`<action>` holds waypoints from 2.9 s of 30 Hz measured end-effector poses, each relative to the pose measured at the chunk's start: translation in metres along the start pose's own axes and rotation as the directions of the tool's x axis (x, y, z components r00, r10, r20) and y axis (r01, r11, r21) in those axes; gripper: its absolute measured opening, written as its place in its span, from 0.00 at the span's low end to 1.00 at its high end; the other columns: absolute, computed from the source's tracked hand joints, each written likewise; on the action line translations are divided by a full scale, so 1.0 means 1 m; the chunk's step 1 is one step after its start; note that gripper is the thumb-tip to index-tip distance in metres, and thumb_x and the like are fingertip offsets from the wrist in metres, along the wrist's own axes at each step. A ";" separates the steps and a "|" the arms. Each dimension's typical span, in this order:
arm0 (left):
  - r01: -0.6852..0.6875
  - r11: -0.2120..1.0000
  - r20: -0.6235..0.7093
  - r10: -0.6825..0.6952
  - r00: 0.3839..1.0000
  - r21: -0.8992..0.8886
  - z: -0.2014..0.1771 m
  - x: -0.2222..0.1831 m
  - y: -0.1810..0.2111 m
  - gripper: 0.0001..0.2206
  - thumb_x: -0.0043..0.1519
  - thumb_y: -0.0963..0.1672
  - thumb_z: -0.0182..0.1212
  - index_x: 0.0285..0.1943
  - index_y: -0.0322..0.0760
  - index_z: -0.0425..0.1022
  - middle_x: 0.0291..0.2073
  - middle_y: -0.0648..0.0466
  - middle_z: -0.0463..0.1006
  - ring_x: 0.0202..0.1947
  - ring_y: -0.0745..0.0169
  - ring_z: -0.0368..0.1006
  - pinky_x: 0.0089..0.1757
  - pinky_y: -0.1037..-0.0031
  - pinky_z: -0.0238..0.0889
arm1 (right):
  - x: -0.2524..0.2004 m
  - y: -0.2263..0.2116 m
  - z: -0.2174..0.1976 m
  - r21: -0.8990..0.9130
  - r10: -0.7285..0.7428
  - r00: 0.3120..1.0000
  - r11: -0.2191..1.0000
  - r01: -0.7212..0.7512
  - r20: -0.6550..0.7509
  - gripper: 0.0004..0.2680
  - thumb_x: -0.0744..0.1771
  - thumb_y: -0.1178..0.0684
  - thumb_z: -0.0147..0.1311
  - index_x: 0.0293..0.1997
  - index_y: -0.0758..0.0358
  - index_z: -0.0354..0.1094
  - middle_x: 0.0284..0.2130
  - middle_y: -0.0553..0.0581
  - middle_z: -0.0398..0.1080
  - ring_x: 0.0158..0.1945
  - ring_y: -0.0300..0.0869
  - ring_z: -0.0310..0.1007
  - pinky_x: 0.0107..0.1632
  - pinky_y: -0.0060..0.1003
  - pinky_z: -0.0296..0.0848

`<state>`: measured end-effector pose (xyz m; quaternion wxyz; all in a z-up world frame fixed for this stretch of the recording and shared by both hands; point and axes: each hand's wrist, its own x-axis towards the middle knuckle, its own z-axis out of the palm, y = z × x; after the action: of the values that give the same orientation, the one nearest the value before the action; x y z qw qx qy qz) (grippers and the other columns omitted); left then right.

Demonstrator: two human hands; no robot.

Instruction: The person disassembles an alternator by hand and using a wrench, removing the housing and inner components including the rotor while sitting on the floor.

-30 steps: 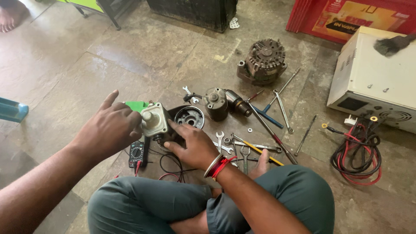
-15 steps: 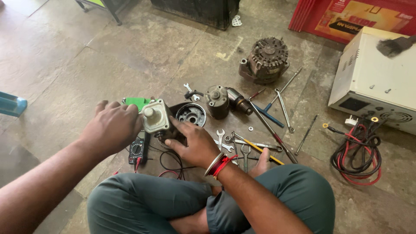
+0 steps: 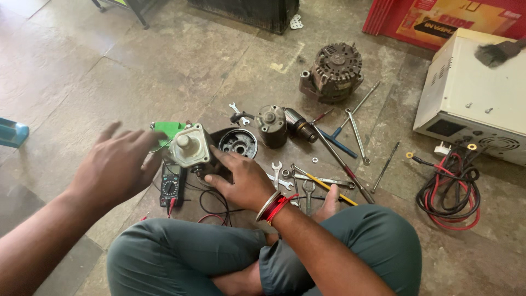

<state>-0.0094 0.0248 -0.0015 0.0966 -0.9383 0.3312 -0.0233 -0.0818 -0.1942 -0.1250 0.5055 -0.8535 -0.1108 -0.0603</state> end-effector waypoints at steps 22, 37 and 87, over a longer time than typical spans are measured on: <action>0.063 0.966 -0.026 -0.071 0.997 -0.250 -0.010 0.001 0.000 0.08 0.62 0.47 0.63 0.46 0.47 0.82 0.39 0.57 0.84 0.33 0.63 0.80 0.54 0.58 0.65 | -0.003 -0.017 -0.012 0.053 -0.061 0.992 0.996 0.067 -0.107 0.21 0.65 0.47 0.61 0.64 0.63 0.68 0.44 0.64 0.75 0.47 0.55 0.76 0.49 0.44 0.74; -0.099 -0.742 0.275 -0.364 0.890 -0.663 0.062 -0.033 0.158 0.17 0.66 0.41 0.57 0.59 0.19 0.75 0.42 0.44 0.83 0.41 0.57 0.79 0.46 0.68 0.72 | -0.024 -0.059 -0.093 -0.046 -0.403 0.913 0.915 0.400 -0.069 0.06 0.66 0.55 0.64 0.44 0.59 0.74 0.41 0.54 0.75 0.44 0.44 0.79 0.45 0.36 0.78; 0.054 0.600 -0.339 -0.521 0.783 -0.798 0.057 0.010 0.065 0.50 0.39 0.50 0.83 0.70 0.24 0.60 0.58 0.38 0.73 0.60 0.40 0.68 0.59 0.58 0.60 | -0.009 0.005 -0.137 -0.275 0.233 0.965 0.942 -0.194 0.117 0.16 0.62 0.44 0.63 0.55 0.52 0.76 0.37 0.53 0.78 0.35 0.38 0.77 0.38 0.33 0.76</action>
<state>-0.0350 -0.0213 -0.0704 -0.4036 -0.8859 0.1590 -0.1642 -0.0882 -0.3176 -0.0654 0.3828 -0.9217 -0.0456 0.0442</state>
